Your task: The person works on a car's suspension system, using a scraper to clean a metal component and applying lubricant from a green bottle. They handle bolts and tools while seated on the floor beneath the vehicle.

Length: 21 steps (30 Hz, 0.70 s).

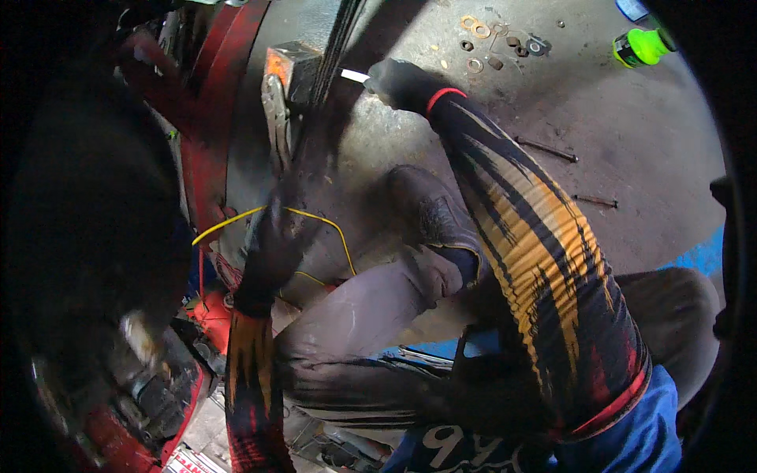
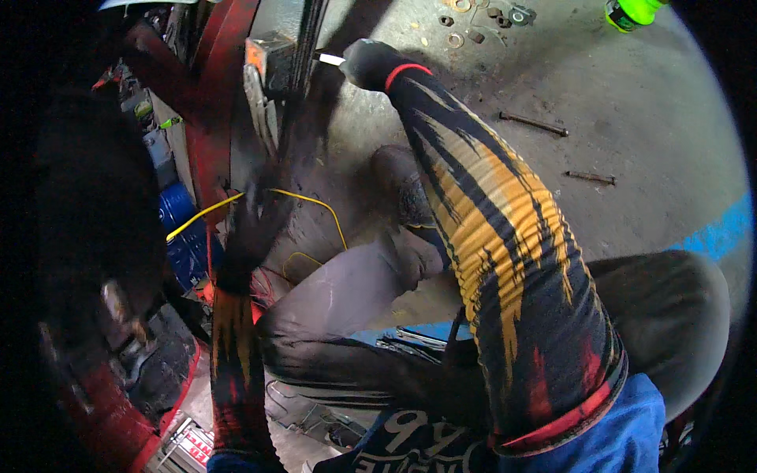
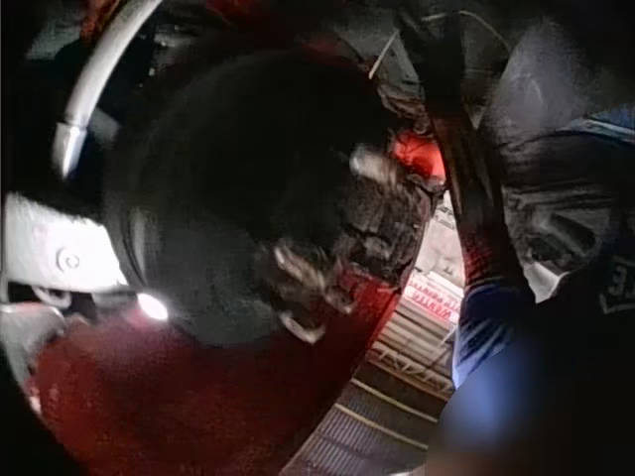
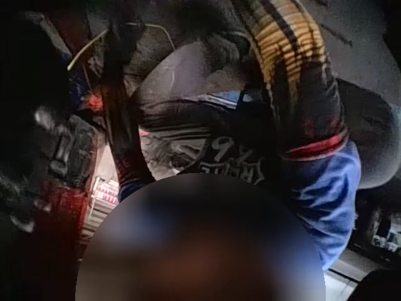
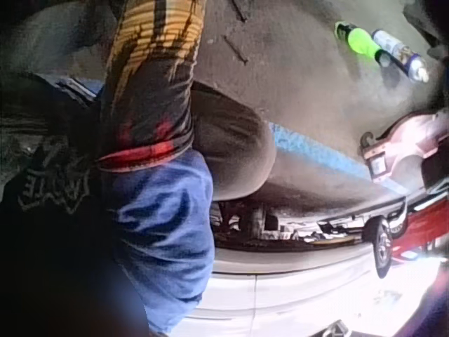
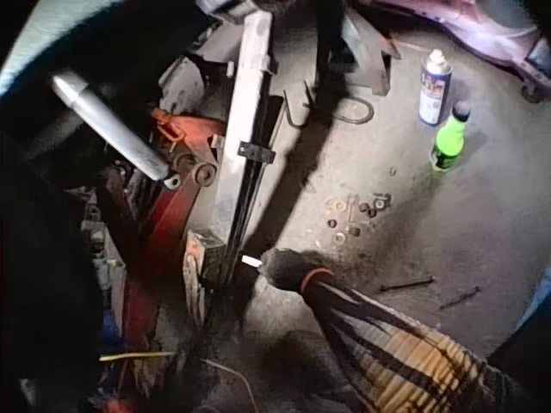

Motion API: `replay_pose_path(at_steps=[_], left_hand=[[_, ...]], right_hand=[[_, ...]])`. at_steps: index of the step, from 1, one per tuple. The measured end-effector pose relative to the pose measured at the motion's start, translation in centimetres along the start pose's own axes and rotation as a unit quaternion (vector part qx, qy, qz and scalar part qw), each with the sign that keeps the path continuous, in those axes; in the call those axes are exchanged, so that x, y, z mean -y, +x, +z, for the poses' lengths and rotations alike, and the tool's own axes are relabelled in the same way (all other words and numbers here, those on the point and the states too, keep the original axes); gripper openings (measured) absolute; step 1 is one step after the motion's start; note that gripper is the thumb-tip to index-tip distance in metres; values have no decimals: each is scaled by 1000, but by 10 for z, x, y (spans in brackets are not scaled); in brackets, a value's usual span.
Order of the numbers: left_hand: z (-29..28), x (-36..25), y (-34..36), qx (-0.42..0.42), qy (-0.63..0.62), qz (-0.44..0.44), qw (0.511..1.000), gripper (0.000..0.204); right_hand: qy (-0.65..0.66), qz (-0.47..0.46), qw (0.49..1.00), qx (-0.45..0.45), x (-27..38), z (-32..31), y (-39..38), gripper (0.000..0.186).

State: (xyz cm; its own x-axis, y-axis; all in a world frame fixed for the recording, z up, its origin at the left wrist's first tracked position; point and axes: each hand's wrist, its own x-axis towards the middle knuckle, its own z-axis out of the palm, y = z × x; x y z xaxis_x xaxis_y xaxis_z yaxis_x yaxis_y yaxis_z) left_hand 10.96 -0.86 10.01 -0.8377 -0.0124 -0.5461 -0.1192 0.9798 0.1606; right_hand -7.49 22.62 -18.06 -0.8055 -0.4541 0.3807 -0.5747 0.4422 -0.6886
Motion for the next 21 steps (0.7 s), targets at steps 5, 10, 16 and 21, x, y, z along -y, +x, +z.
replay_pose_path(at_steps=[5,10,16,21], left_hand=[[-24,-26,-127,43,-104,53,992,61],[-35,-27,-140,-48,-159,-34,985,50],[-25,-48,-203,-112,-224,172,953,36],[-48,-41,-215,-39,-270,172,947,26]], right_hand=[[20,191,980,50,23,-15,-28,18],[-42,277,953,120,45,-68,-78,51],[-220,16,959,179,57,-263,-94,39],[16,212,975,55,124,-411,-150,34]])
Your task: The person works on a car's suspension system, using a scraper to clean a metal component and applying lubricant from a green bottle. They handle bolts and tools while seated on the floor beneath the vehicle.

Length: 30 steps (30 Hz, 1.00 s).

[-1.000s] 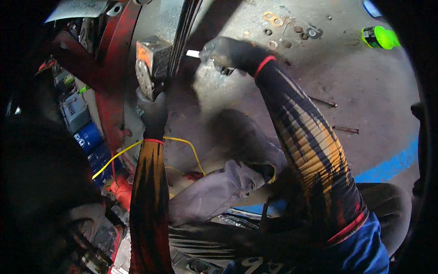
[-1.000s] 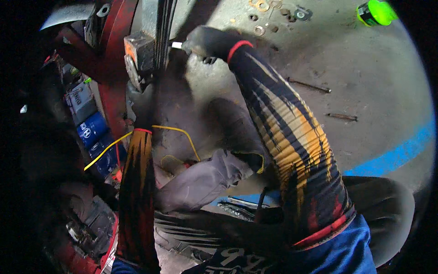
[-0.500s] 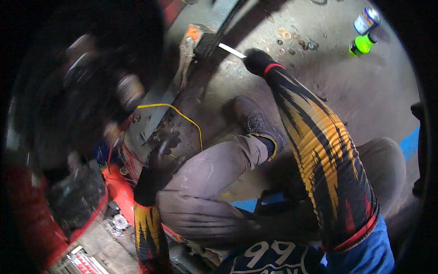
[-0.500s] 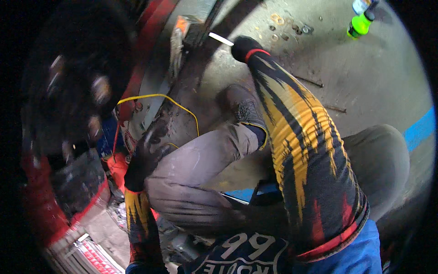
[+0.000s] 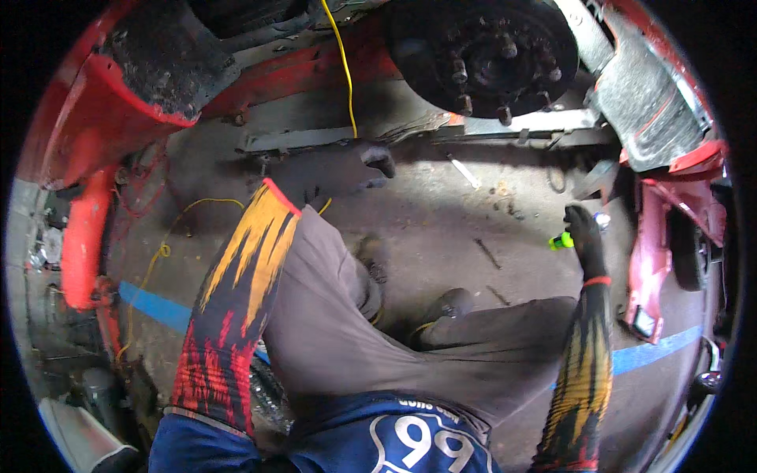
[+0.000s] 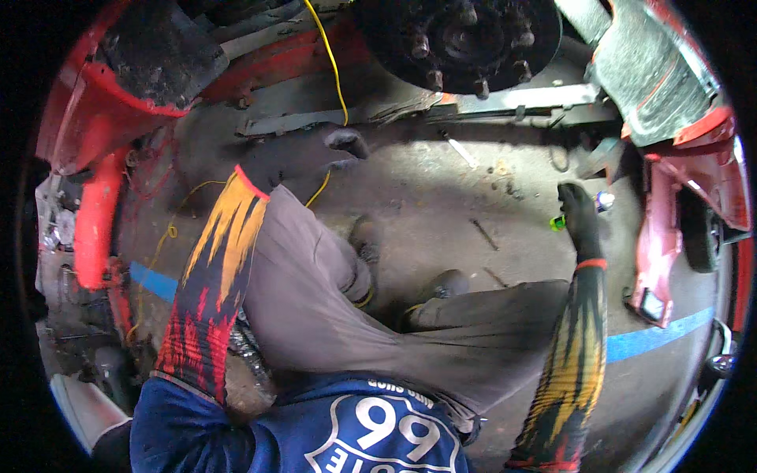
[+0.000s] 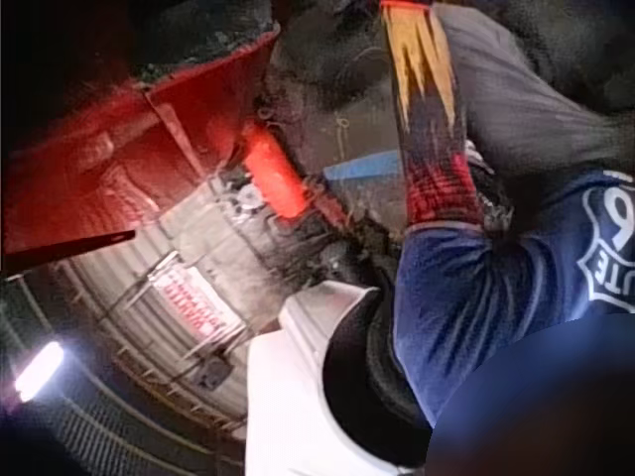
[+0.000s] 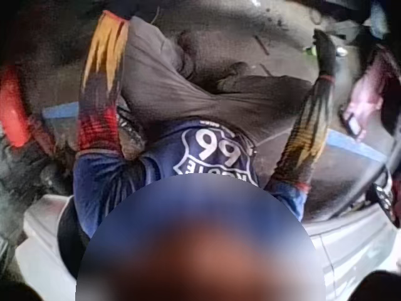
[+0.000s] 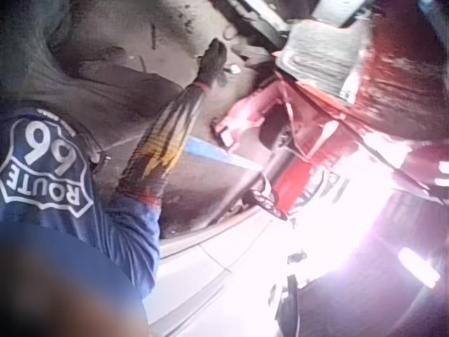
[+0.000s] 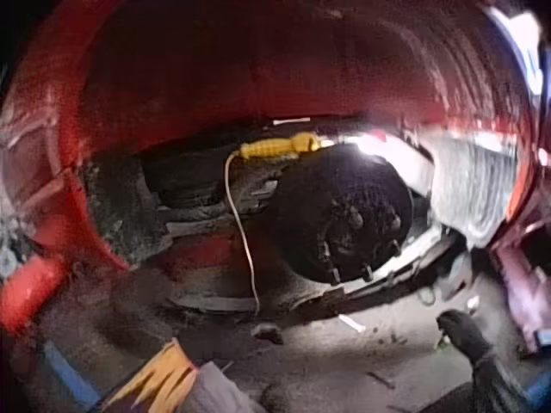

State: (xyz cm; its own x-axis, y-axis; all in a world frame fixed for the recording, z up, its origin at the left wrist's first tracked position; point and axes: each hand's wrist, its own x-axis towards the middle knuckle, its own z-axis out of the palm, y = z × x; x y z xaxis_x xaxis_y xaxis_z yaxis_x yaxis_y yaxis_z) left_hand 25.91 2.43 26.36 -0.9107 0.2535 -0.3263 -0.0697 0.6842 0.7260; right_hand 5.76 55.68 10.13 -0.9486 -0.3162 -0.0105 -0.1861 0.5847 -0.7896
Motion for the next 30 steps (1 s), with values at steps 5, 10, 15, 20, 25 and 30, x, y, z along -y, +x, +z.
replay_pose_path(at_steps=[5,10,15,20,25,30], left_hand=[[-11,39,22,-6,-5,-40,999,25],[-4,34,25,-23,22,-16,999,30],[-16,35,28,-48,199,-59,977,43],[-37,75,45,-75,181,-14,981,47],[-36,110,55,-156,192,70,966,56],[-8,104,63,-192,204,24,960,64]], right_hand=[[-90,-18,993,-74,23,9,-55,32],[-292,-63,952,68,56,39,-18,35],[-303,-280,905,108,63,122,63,33],[-332,-159,921,128,-3,241,127,38],[-320,-74,939,102,-52,315,177,36],[-250,15,967,38,-55,369,200,31]])
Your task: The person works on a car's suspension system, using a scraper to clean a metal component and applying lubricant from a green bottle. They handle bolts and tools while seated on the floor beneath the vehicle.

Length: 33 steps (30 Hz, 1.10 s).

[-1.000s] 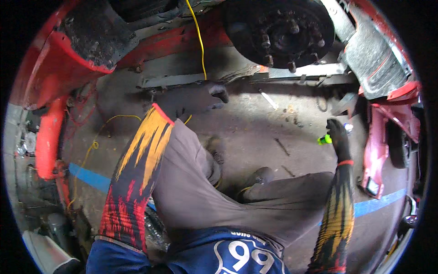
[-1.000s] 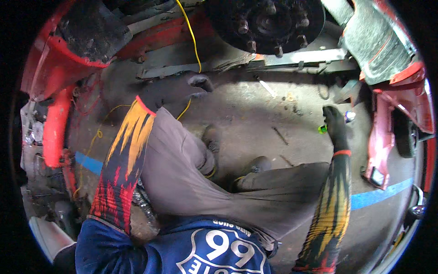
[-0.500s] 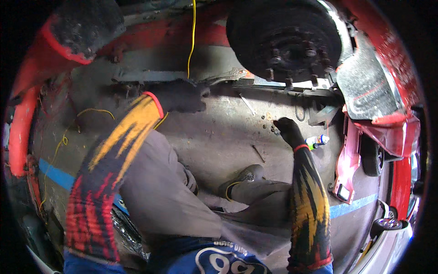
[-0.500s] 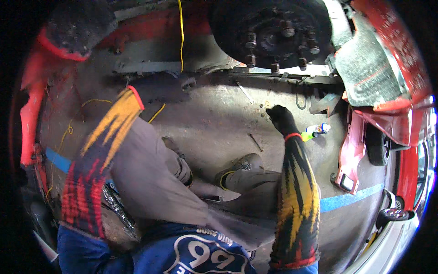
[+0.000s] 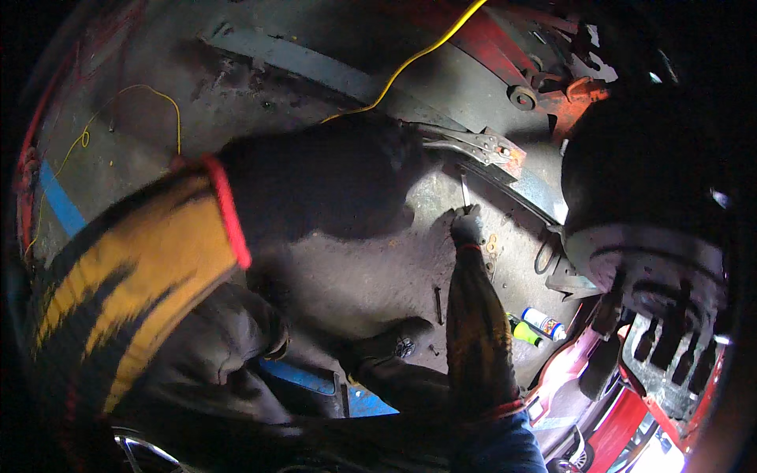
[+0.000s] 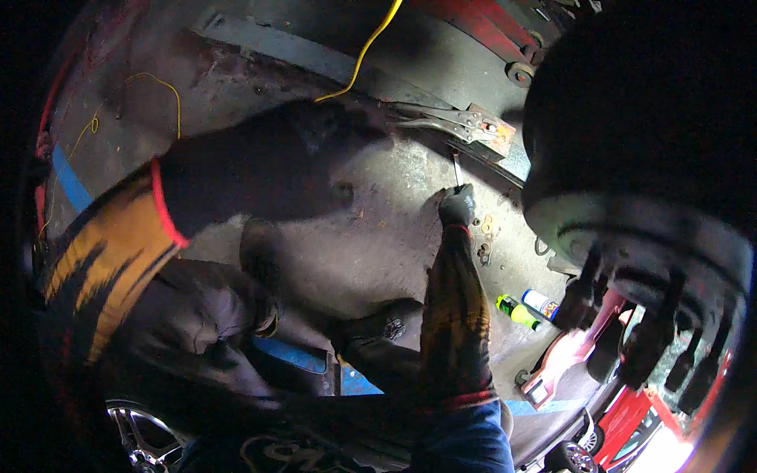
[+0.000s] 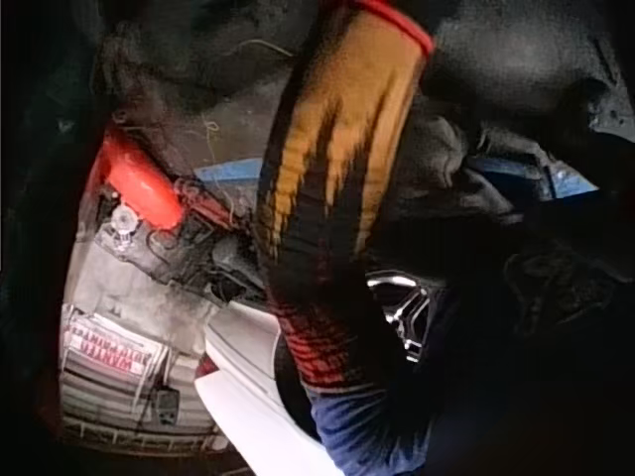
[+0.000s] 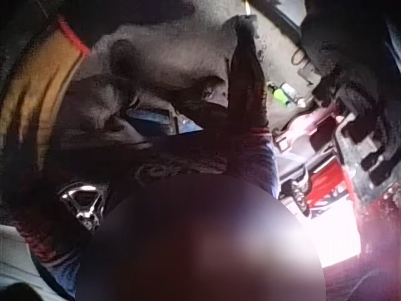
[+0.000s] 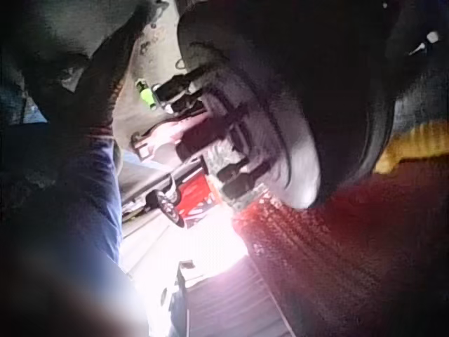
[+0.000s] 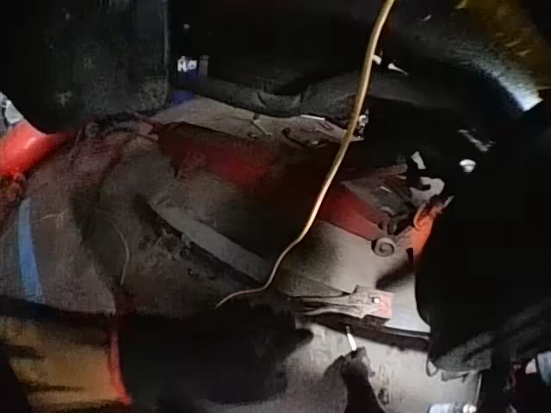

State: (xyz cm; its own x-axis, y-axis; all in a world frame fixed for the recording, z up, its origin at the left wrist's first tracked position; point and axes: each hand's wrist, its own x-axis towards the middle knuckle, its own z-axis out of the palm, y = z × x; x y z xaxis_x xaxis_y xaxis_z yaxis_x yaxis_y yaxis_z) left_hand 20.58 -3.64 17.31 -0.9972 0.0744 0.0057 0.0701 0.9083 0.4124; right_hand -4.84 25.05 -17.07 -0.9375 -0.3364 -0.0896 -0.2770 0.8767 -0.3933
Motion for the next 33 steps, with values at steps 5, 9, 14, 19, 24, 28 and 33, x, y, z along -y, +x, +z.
replay_pose_path(at_steps=[5,9,14,19,24,28,33], left_hand=[[-1,-2,-28,43,-34,13,998,64],[-16,0,-49,-37,9,16,999,60],[-48,-45,-86,-75,84,1,994,58],[-77,-71,-123,18,56,-110,992,62],[-80,-61,-114,-16,19,-104,994,61],[-85,-57,-97,-31,-4,-73,997,62],[-86,-53,-83,-25,29,-17,999,67]], right_hand=[[-135,68,988,37,14,24,-41,31],[-76,33,996,34,15,20,-55,36],[-81,-4,992,94,15,35,-63,29],[166,-25,968,184,0,46,-48,17],[384,-112,901,171,6,32,7,22],[495,118,819,265,29,31,27,36],[341,-117,906,221,56,31,46,38]])
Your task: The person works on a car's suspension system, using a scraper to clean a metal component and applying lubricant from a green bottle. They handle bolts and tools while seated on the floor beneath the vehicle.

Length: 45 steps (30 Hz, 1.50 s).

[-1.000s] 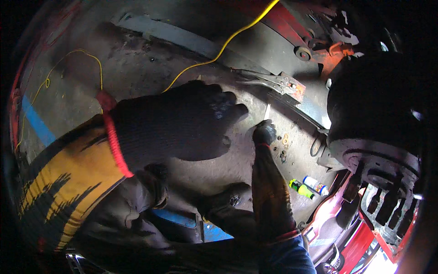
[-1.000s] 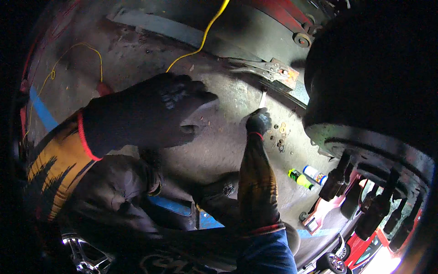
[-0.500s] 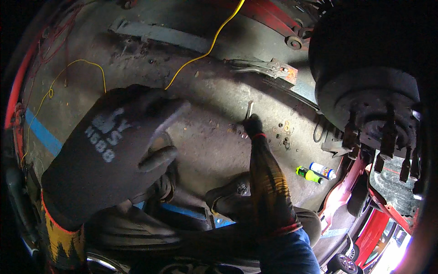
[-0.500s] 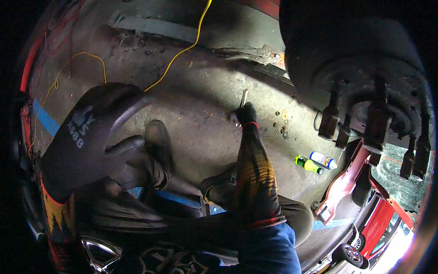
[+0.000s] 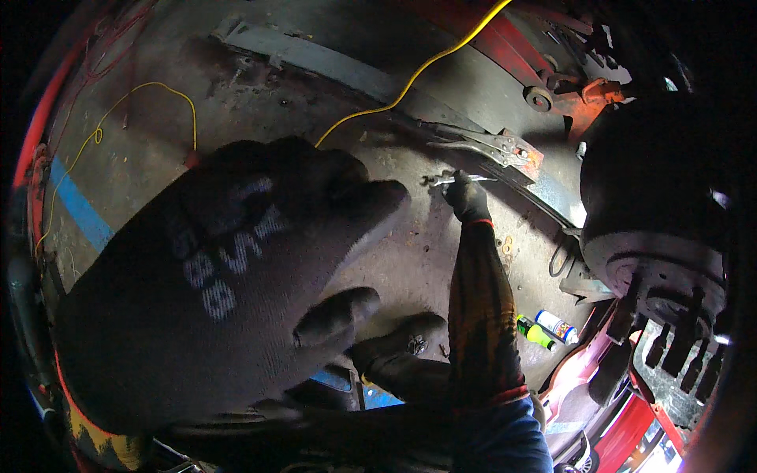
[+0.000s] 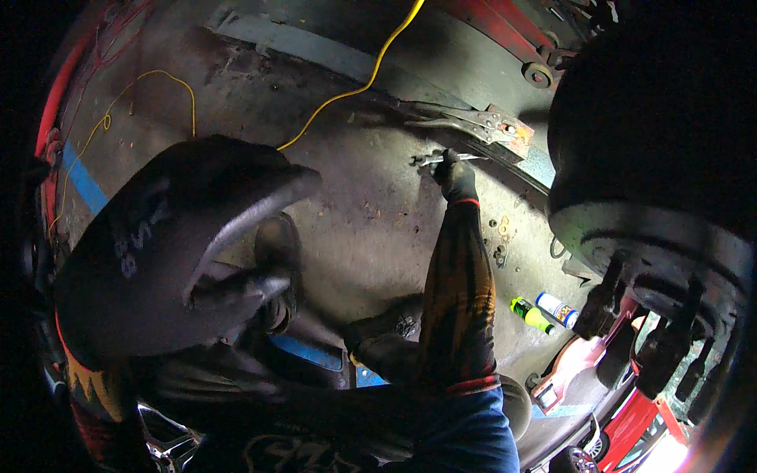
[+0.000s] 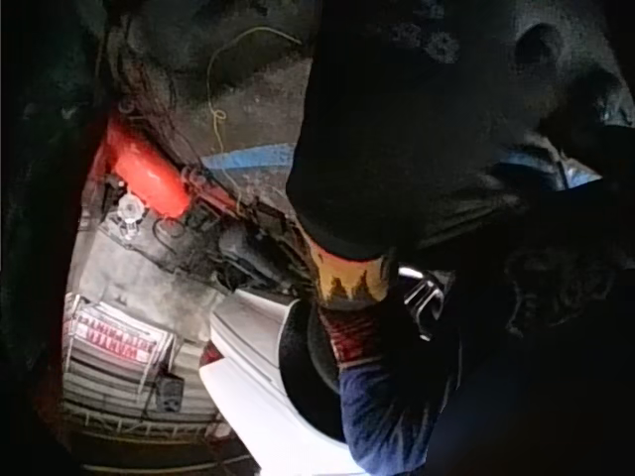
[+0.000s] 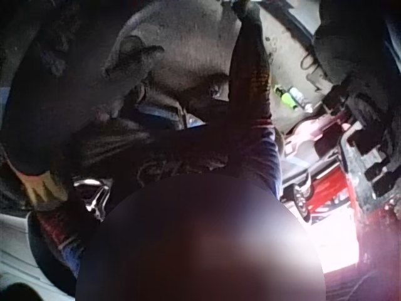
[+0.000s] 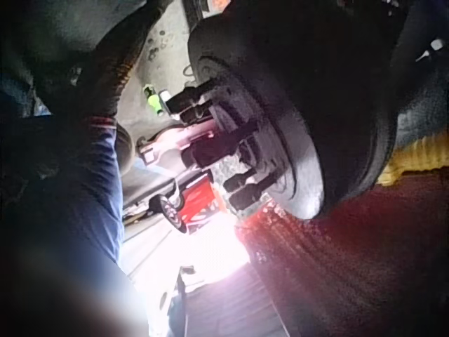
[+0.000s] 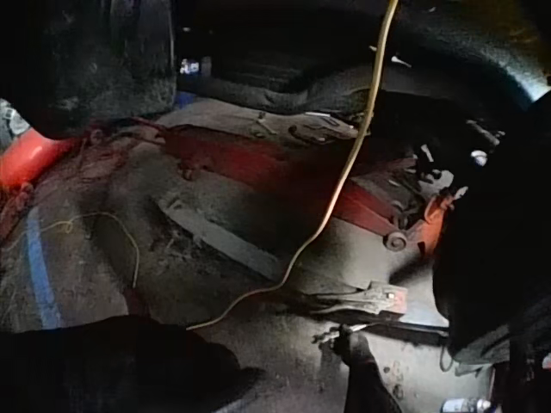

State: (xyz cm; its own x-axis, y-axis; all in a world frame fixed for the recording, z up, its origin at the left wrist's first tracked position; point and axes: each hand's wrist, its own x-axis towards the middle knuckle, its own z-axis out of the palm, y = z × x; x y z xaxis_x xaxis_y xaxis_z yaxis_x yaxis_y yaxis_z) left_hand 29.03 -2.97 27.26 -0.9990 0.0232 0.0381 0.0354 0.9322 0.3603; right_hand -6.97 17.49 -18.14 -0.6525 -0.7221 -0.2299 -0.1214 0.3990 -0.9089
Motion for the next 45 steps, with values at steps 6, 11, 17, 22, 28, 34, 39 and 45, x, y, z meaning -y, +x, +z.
replay_pose_path(at_steps=[6,11,17,22,28,34,39,45], left_hand=[[-9,-2,4,91,-80,-93,988,67],[-8,3,8,85,-81,-87,989,67],[0,5,8,66,-80,-72,992,67],[1,2,7,63,-77,-70,993,66],[9,-3,-2,28,-57,-60,996,65],[114,27,43,-18,-24,9,1000,62],[251,77,179,-235,93,14,967,62],[320,98,238,-247,-31,-194,949,55]], right_hand=[[-447,-77,887,-88,9,2,15,41],[-8,-46,998,-45,-12,14,15,22],[-169,-148,972,-72,-8,7,31,23],[-452,-294,837,-89,32,2,21,20],[306,-67,948,-50,48,31,12,30],[744,49,640,-187,46,66,24,48],[711,29,673,-202,47,63,28,51],[649,58,732,-200,34,62,43,54]])
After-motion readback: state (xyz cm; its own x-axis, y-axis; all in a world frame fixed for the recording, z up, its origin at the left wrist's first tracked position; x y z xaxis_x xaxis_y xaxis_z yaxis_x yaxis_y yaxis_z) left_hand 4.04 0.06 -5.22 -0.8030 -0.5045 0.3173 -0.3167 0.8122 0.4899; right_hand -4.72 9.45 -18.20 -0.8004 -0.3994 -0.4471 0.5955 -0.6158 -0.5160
